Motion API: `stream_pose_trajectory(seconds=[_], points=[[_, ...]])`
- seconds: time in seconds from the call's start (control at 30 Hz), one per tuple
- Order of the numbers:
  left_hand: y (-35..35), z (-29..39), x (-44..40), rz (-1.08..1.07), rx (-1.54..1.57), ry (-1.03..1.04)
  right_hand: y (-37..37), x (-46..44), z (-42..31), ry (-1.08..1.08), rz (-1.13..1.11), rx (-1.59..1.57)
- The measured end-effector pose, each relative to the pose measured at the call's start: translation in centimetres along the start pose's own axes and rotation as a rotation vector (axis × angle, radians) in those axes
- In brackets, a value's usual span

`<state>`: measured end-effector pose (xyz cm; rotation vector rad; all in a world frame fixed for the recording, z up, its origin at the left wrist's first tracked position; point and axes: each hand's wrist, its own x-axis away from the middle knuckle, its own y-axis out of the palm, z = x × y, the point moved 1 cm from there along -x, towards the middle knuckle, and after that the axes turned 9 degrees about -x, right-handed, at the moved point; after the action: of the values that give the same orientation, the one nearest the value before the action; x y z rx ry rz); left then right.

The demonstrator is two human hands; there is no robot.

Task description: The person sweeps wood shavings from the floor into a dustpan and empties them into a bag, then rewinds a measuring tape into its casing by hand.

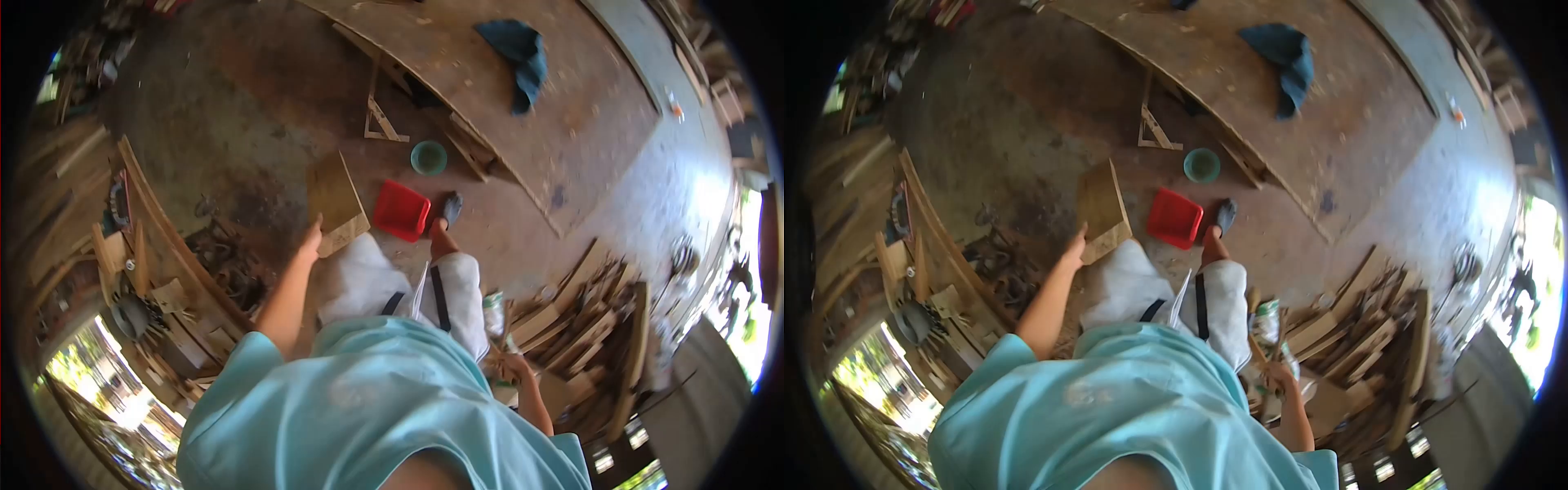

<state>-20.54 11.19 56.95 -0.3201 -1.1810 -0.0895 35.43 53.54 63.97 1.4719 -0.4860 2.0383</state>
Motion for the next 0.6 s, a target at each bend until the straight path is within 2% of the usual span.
stream_pose_trajectory(seconds=[0.03,0.13,0.23,0.3,0.37,0.43,0.47,0.5,0.57,0.6], points=[[0.0,2.8,-0.3,0.123,-0.144,0.139,1.0,2.7,-3.8,-0.03,0.029,0.218],[-0.7,10.1,-3.4,0.322,-0.456,0.203,3.0,5.2,-12.5,0.014,0.064,0.378],[-1.6,17.5,-11.6,0.332,-0.666,0.198,7.7,4.7,-19.9,-0.011,0.139,0.458],[-1.5,24.3,-16.4,0.266,-0.71,0.363,12.2,3.3,-24.5,-0.075,0.23,0.494],[-1.9,28.2,-27.3,0.341,-0.681,0.65,17.9,1.4,-29.6,-0.136,0.327,0.532],[-1.7,34.0,-37.4,0.364,-0.942,0.716,23.6,-0.3,-35.1,-0.169,0.42,0.558],[-1.2,36.2,-42.9,0.391,-0.962,0.808,26.3,-0.9,-37.5,-0.176,0.467,0.563],[-0.2,38.6,-47.2,0.514,-1.009,0.971,28.9,-1.2,-40.2,-0.182,0.513,0.567],[0.9,44.1,-55.0,0.318,-1.094,0.973,33.7,-2.0,-45.1,-0.188,0.586,0.578],[1.6,46.0,-58.7,0.443,-1.183,1.053,35.8,-2.7,-47.4,-0.19,0.609,0.586]])
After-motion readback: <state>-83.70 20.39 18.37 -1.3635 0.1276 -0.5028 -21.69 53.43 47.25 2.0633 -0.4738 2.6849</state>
